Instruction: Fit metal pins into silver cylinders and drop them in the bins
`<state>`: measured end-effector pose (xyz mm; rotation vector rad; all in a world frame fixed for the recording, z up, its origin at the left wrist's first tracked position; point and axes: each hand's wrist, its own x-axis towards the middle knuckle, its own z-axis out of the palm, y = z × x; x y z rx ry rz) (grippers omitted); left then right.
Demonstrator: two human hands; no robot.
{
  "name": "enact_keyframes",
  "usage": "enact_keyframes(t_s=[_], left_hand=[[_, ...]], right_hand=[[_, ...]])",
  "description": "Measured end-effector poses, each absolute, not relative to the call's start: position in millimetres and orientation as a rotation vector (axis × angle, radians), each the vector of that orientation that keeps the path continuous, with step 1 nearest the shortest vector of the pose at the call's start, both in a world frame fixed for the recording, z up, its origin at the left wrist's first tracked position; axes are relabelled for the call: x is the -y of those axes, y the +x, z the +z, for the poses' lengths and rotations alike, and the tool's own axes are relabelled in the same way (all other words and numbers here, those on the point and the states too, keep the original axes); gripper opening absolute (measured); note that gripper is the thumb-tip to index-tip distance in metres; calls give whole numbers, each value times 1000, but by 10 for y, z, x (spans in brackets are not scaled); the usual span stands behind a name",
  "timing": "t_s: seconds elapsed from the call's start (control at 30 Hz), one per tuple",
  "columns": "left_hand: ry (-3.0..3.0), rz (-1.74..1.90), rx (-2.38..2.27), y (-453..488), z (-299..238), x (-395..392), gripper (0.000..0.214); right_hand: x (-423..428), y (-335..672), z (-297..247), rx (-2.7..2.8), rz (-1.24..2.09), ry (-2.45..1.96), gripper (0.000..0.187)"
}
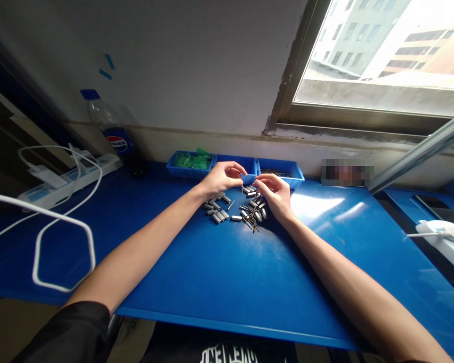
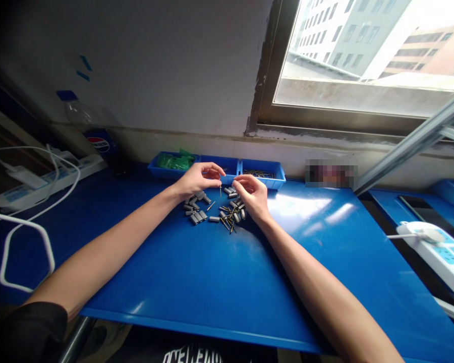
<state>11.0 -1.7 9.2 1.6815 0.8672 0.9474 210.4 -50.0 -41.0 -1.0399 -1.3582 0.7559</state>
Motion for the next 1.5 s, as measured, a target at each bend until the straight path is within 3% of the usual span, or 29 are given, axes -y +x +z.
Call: enact_keyframes(t_s=[0.2, 0.47, 0.67, 0.83, 1.1, 1.23, 1.5], left_hand=[[1568, 1040, -919, 131, 72, 10, 28], [1500, 1037, -928, 145, 15, 20, 23], [1427, 1025, -895, 175, -37, 26, 23], [1749, 931, -984, 87, 3, -18, 24], [2340, 282, -938, -40, 147, 74, 26], [2356, 304, -1021, 28, 105, 130, 26], [2350, 426, -1175, 109, 18, 175, 35]], right_hand=[[557, 2026, -400, 1574, 602, -994, 27], [562, 2022, -406, 1620, 658, -948, 23], [564, 2009, -430, 1657, 544, -965, 11], [522, 2034, -453, 1526, 625, -1011, 16], [393, 2154, -497, 1069, 463, -1106, 34], [409, 2138, -485, 1114, 487, -1069, 40], [464, 2104, -467, 1231, 475, -1099, 29]])
